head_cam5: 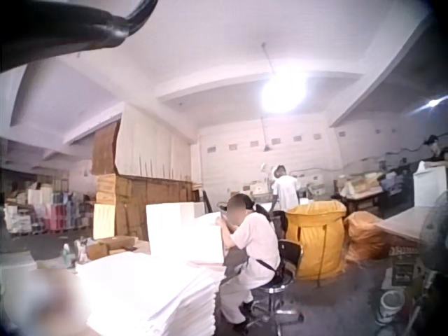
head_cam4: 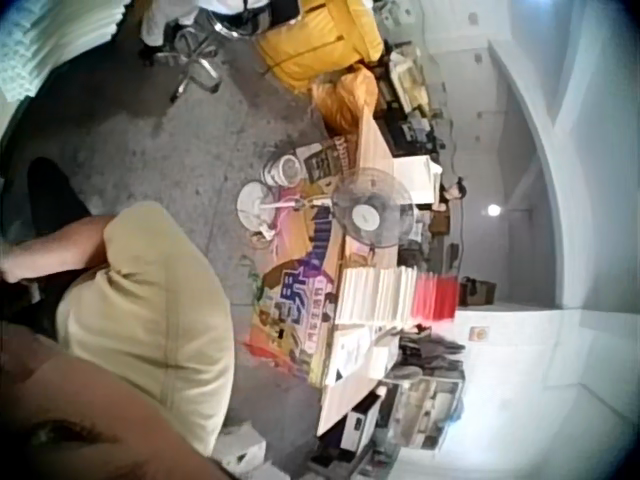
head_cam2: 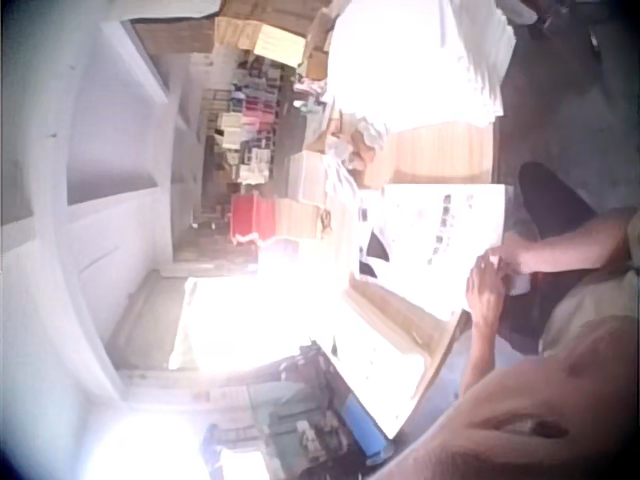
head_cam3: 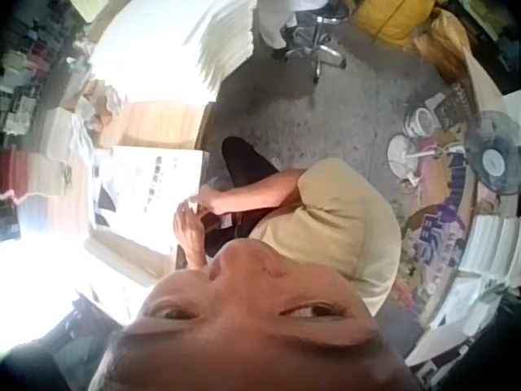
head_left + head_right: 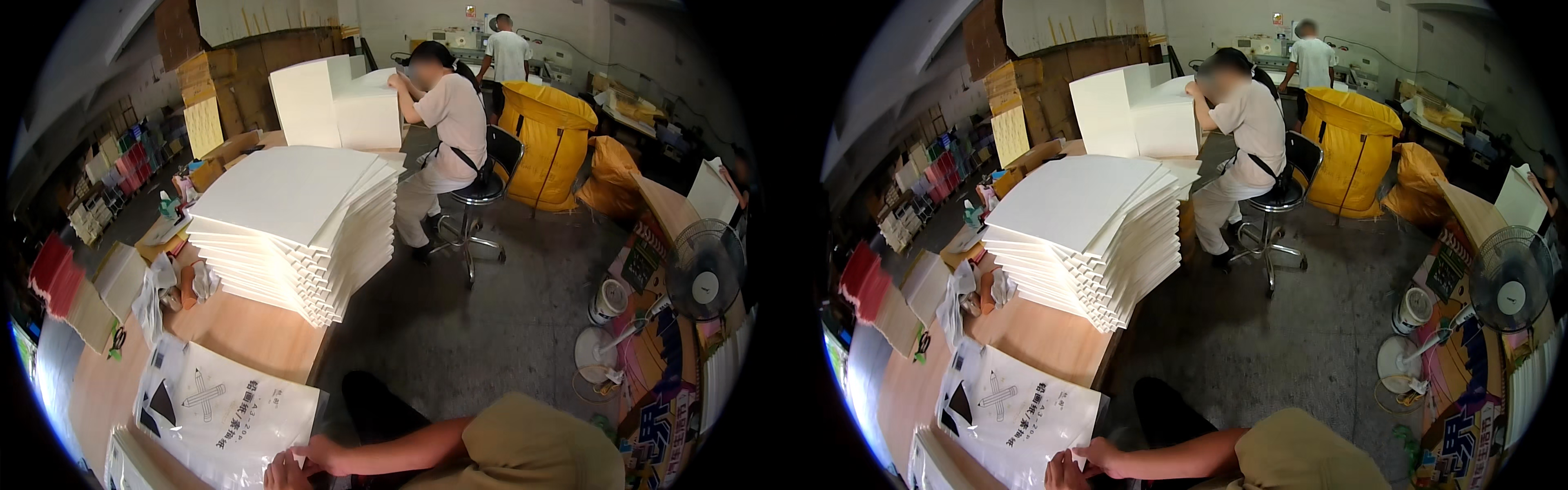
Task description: The person repeatedly picks up stacks of white paper sheets from a table, rolls them into cylinders, and places them into clear plastic packaging bags. The person then seals the bags and stacks them on the table. The task is performed in a repetitive loop throughout the video.
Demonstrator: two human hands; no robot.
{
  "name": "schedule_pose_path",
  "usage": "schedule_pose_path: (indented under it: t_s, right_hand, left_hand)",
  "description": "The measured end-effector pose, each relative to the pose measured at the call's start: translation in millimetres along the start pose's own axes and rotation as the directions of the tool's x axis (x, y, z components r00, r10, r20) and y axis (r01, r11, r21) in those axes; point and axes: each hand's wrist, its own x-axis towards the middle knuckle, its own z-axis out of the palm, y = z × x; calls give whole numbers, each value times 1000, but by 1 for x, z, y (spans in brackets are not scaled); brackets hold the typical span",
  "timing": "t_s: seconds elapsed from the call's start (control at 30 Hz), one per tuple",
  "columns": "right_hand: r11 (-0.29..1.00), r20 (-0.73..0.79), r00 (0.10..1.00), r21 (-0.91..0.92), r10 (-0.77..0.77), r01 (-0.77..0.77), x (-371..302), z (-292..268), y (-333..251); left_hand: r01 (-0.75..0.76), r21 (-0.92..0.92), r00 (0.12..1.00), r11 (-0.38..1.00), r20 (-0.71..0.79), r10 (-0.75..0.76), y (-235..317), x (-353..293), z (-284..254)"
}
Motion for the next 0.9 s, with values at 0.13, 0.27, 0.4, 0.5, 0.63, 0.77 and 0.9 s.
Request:
schedule_pose_path:
  t_s: [0.13,0.27,0.4,0.5,0.63,0.77,0.9]
  right_hand:
    - [977,68,978,-72,-195,200,-3,0,-9]
    - [927,24,951,-217,-307,305,-12,10,-22]
    - [994,71,991,-13,-110,111,-7,6,-20]
    - [996,18,998,-61,-65,66,4,-2,-12]
    - [995,46,994,18,-99,98,-26,-3,-41]
    - [991,133,983,53,-126,120,-40,7,-47]
    - [973,167,968,169,-186,158,-36,19,-43]
  left_hand:
    - [176,66,984,982,21,-178,0,-4,-4]
    - [457,125,884,880,39,-465,1,-17,-20]
    - [526,205,827,825,103,-553,-6,-31,-20]
    - [353,187,933,917,-138,-331,-21,-55,11]
    - [461,119,887,879,-103,-451,-5,-33,-3]
    - [576,22,803,817,-203,-560,6,-44,-26]
    - [605,-18,752,796,-315,-578,11,-56,-24]
